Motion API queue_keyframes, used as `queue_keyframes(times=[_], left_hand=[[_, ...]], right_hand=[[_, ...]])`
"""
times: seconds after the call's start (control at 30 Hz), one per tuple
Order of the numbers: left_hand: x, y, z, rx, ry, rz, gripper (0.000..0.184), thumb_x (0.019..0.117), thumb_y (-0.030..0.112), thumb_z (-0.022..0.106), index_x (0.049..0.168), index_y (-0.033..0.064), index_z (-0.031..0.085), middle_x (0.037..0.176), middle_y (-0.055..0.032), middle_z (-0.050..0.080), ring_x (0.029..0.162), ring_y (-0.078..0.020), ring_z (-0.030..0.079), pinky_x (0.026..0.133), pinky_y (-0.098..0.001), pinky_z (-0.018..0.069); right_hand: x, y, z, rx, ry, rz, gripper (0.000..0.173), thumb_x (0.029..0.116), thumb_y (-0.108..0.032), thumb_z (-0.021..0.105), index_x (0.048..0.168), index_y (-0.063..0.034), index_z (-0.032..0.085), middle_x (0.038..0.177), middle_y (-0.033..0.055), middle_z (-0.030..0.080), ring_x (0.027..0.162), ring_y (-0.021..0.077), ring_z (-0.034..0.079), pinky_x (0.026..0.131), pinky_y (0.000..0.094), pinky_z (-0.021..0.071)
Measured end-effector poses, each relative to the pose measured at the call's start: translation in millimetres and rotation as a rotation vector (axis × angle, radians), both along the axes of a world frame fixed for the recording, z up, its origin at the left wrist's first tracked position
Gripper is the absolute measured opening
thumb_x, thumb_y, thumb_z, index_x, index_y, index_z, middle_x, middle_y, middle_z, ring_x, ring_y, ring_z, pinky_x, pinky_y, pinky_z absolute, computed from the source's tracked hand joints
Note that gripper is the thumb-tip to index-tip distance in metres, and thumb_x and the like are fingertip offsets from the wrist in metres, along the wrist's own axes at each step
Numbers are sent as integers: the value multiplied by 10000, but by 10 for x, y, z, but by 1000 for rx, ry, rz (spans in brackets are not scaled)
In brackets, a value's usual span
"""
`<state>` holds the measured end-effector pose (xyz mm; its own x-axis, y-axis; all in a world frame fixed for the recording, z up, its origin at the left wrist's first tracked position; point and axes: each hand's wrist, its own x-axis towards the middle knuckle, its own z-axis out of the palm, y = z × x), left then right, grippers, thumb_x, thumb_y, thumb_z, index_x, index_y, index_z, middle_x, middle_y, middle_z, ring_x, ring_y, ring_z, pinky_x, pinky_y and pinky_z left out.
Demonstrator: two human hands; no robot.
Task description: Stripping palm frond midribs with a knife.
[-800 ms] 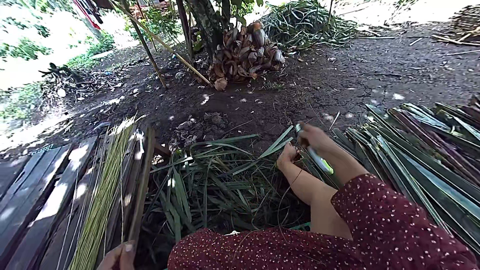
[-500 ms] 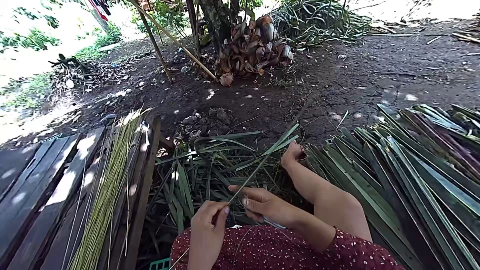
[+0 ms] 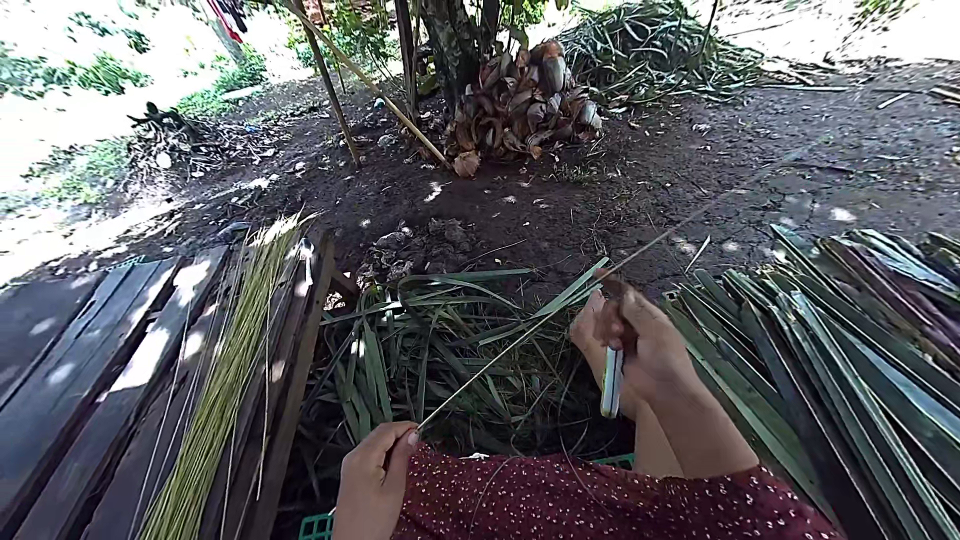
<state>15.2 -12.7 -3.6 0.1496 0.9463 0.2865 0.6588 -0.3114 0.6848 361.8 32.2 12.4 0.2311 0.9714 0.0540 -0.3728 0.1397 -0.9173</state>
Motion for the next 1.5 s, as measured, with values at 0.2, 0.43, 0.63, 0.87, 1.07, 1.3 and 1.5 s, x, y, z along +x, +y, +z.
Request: queue_keyframes(times=[0.2,0.43,0.63,0.87,1.07,1.3,1.5], left_hand=[[603,27,22,-11,-167,-112,256,994,136,528,965,13,750,813,8,713,716,46,620,695,-113,508],[815,-42,79,-4,-202,-132,263,993,146,526,850,24,710,686,44,617,620,66,545,610,-86,454],[732,-70,201,-106,-248,-176,272,1012,139,506,908,34,734,660,97,569,585,99,480,568,-69,401],[712,-96,179,-127,-199,-135,263,1000,114,512,906,18,738,653,77,572,580,89,478,568,-79,398],[691,-106,176,-131,-166,-176,261,1003,121,518,917,17,740,664,50,600,579,75,496,567,-92,415],[351,-173,258,-140,-67,-197,247,1000,69,525,926,-40,733,696,-19,641,616,34,537,612,-128,449],[431,-155,245,28,71,-188,236,981,73,552,911,-51,740,765,-126,714,676,-94,655,680,-199,526]], right_hand=[[-803,-391,-110,-66,-182,716,479,1045,-158,424,1497,0,436,720,-135,515,585,-42,458,559,146,405],[-991,-510,-273,71,-183,532,314,1027,-118,496,1255,13,667,872,-137,656,603,-126,439,546,83,377],[-717,-308,-240,182,-210,155,335,1029,-118,466,1280,-10,660,679,-194,533,562,-96,442,535,113,395],[-597,-331,-153,54,-128,307,345,1035,-122,433,1283,-22,651,670,-184,537,562,-83,457,540,118,400],[-653,-405,-224,43,-161,400,307,1034,-178,490,1225,-50,695,705,-185,578,567,-101,450,534,111,392],[146,105,-94,64,6,-168,388,1078,-73,300,1313,-18,603,584,-101,516,480,-13,474,498,145,438],[-442,-321,-174,-46,-14,483,368,1030,-114,430,1324,-14,626,635,-180,507,531,-68,430,513,125,367]])
